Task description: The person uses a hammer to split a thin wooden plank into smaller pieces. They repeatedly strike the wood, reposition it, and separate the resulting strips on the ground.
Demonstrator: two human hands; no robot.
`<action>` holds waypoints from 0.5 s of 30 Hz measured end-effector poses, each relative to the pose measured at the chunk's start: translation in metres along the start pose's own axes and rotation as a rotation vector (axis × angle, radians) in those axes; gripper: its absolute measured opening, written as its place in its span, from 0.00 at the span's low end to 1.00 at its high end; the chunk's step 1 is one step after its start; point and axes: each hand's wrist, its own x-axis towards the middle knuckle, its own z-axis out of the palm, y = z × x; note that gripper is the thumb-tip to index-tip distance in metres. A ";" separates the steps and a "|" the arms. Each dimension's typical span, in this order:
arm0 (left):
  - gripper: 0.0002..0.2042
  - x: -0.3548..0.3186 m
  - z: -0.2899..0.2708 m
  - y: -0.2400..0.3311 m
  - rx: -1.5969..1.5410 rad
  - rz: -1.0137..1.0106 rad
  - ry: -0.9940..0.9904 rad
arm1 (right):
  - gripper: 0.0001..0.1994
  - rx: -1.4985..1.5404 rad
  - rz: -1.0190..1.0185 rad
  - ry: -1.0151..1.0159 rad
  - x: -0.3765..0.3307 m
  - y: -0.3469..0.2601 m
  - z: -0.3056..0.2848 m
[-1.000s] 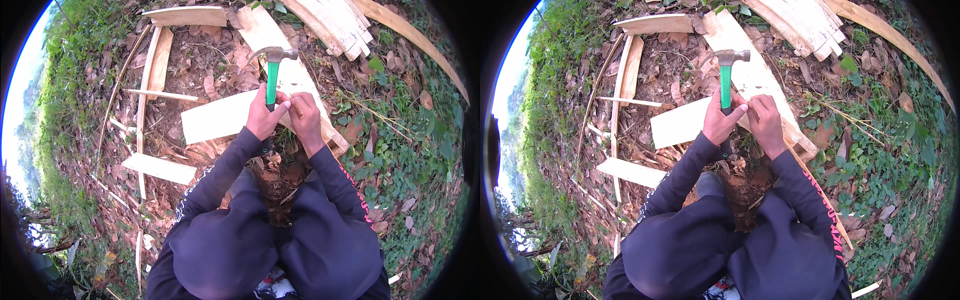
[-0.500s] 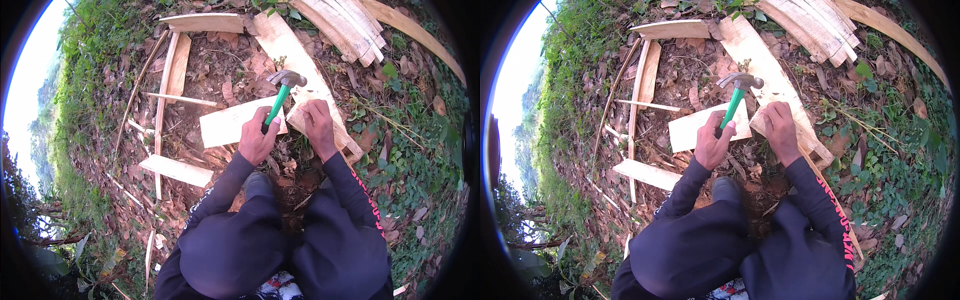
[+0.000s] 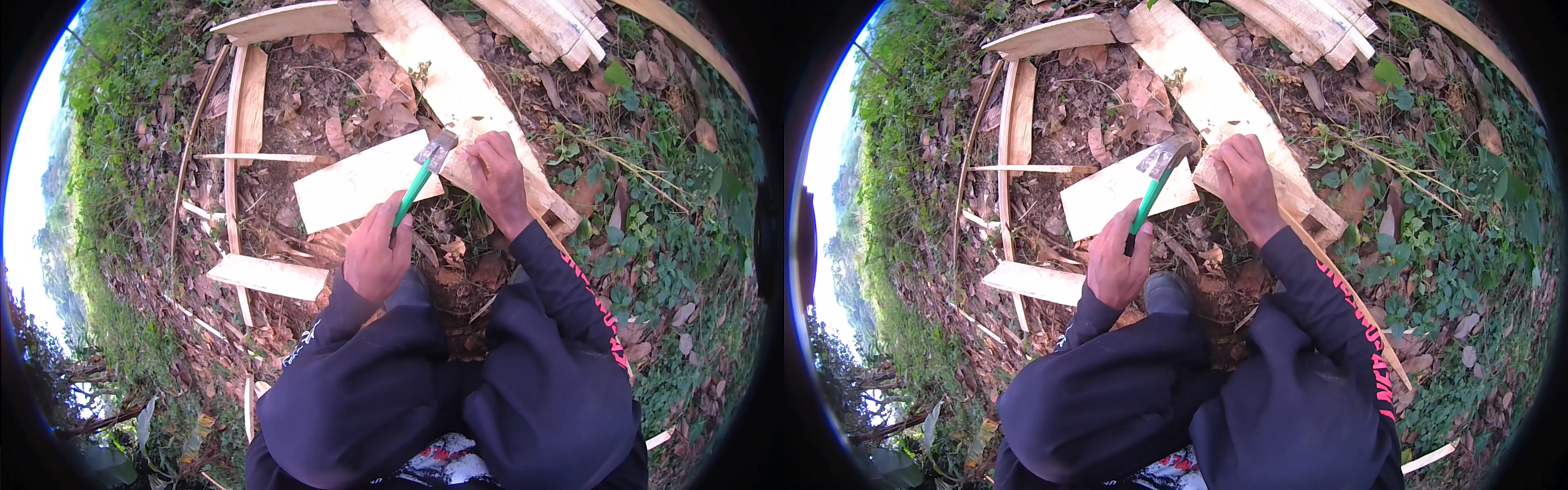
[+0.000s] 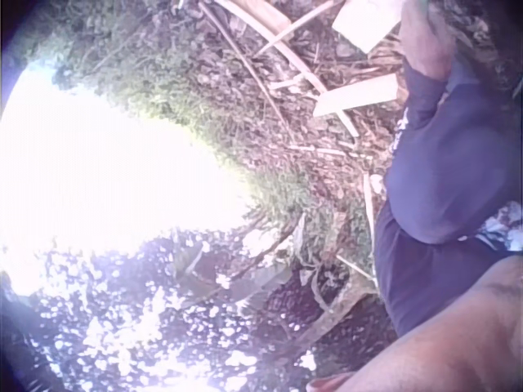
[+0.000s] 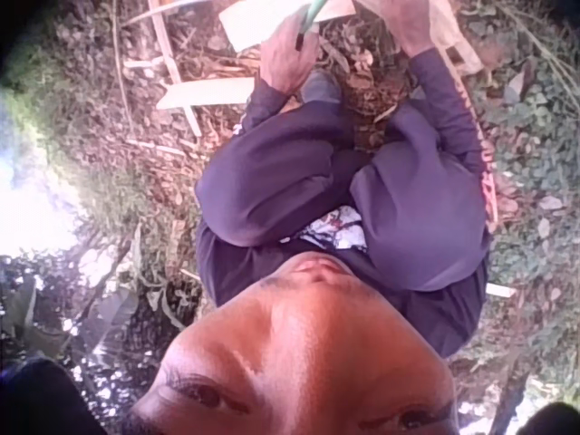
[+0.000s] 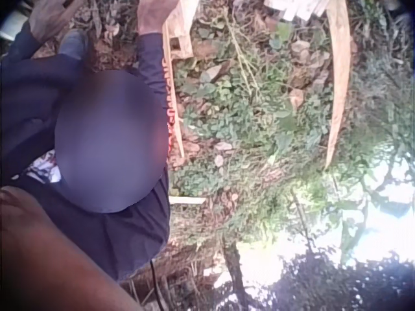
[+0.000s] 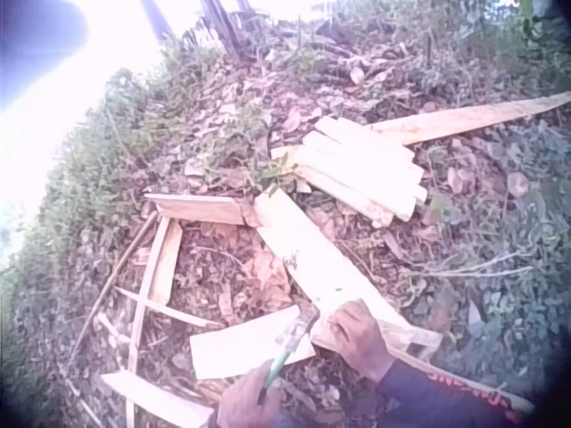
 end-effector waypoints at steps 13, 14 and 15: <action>0.15 -0.002 0.005 0.003 -0.074 0.010 -0.009 | 0.05 0.002 0.017 -0.007 -0.001 -0.001 -0.001; 0.15 0.000 0.003 0.003 -0.076 0.014 0.006 | 0.05 0.005 0.013 -0.005 0.000 0.000 0.000; 0.15 0.001 0.004 0.003 -0.086 0.012 0.002 | 0.05 0.009 0.009 -0.004 0.001 0.001 0.000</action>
